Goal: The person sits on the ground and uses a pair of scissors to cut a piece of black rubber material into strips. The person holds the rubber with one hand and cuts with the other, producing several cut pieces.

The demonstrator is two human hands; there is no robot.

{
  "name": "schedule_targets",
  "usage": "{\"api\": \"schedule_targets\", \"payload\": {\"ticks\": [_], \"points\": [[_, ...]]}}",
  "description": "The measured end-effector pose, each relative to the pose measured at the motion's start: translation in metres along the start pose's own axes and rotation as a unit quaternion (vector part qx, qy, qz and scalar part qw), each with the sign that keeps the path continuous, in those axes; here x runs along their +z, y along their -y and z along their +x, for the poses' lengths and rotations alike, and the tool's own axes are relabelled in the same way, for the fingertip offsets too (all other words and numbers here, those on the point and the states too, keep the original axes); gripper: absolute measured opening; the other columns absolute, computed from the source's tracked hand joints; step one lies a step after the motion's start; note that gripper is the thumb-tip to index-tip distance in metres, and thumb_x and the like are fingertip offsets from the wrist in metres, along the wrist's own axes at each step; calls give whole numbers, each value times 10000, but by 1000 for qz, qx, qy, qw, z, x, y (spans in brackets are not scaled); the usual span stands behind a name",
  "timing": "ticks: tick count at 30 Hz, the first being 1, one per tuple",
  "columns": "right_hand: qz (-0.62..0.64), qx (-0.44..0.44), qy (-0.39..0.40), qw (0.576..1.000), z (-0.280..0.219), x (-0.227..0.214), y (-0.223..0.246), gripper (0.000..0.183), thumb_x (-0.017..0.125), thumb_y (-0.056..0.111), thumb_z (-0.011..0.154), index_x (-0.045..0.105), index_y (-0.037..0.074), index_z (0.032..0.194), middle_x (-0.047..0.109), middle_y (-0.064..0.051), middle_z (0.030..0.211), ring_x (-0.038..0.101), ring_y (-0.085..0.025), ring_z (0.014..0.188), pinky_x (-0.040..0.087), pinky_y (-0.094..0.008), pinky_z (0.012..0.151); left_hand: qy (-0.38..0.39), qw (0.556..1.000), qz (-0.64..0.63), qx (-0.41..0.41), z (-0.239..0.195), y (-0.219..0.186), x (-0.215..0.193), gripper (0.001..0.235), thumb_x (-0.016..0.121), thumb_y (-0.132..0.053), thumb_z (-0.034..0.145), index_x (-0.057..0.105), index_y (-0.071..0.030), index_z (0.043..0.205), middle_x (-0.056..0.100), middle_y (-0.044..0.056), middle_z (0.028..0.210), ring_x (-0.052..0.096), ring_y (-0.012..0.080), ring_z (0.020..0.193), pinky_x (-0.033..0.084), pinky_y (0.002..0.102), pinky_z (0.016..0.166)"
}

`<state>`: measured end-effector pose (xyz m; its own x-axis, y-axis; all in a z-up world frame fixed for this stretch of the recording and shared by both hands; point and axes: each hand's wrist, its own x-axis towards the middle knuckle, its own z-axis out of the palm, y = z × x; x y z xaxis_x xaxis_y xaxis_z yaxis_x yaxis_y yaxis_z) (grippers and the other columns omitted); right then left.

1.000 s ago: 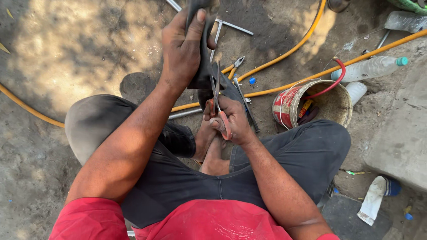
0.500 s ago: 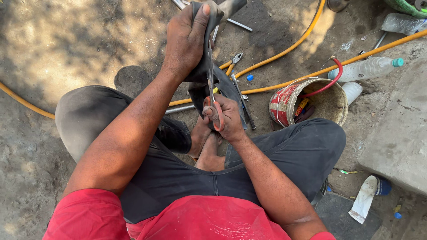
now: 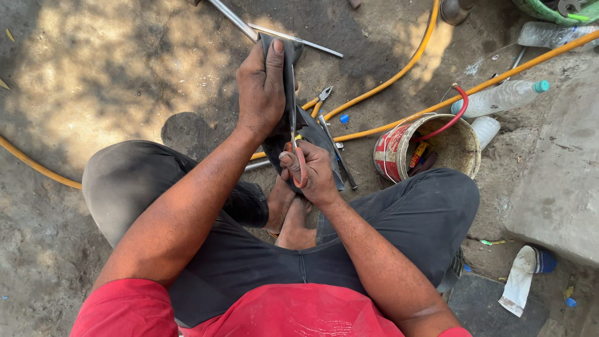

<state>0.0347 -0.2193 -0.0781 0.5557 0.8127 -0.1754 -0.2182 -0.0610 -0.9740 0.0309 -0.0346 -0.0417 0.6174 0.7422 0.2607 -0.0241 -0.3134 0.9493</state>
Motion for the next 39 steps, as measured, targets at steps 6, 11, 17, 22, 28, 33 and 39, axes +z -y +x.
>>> {"api": "schedule_targets", "payload": {"ticks": [6,11,17,22,28,33,39], "points": [[29,-15,-5,999,11,-14,-2,438,747,499,953,671,69,927,649,0,760,656,-72,689,520,-197,602,42,999,4,-17,-16,-4,12,392,474,-392,1141,666,-65,1045,622,-7,713,613,93,639,494,317,571],[36,3,-31,999,2,-6,-1,463,750,501,935,669,46,906,638,-10,733,634,-83,649,487,-209,560,37,998,-35,-26,-18,-9,14,384,464,-383,1140,656,-54,1093,635,-8,739,630,75,682,522,307,599],[18,2,-22,1000,7,-28,-11,443,698,479,985,674,44,901,666,-20,734,601,-70,647,440,-205,557,63,997,-19,-46,-28,-10,20,432,490,-392,1123,654,-20,976,587,1,658,555,77,612,455,305,541],[9,-26,-22,999,14,-22,1,401,685,381,997,669,14,836,645,-36,680,603,-101,591,456,-234,527,130,954,-198,-186,-4,-35,4,794,421,-612,1109,776,67,896,709,55,739,597,108,647,505,273,612],[5,-21,71,997,6,-29,6,282,772,278,937,687,19,865,670,5,761,659,-80,627,547,-237,562,196,795,-389,-423,22,-12,-28,755,473,-615,946,592,69,1244,689,260,1052,752,342,864,654,427,750],[-128,2,131,983,9,-26,9,294,829,253,864,657,24,797,658,2,665,667,-68,591,530,-230,504,284,814,-426,-275,48,-6,-63,480,540,-159,894,574,126,1279,682,284,1247,762,346,1085,639,436,893],[-98,45,82,991,9,-18,10,286,819,268,885,668,42,795,642,16,660,649,-61,588,498,-219,493,149,886,-397,-186,43,-47,-71,321,516,-157,1009,625,62,1217,736,251,1127,757,309,968,636,401,803]]}}
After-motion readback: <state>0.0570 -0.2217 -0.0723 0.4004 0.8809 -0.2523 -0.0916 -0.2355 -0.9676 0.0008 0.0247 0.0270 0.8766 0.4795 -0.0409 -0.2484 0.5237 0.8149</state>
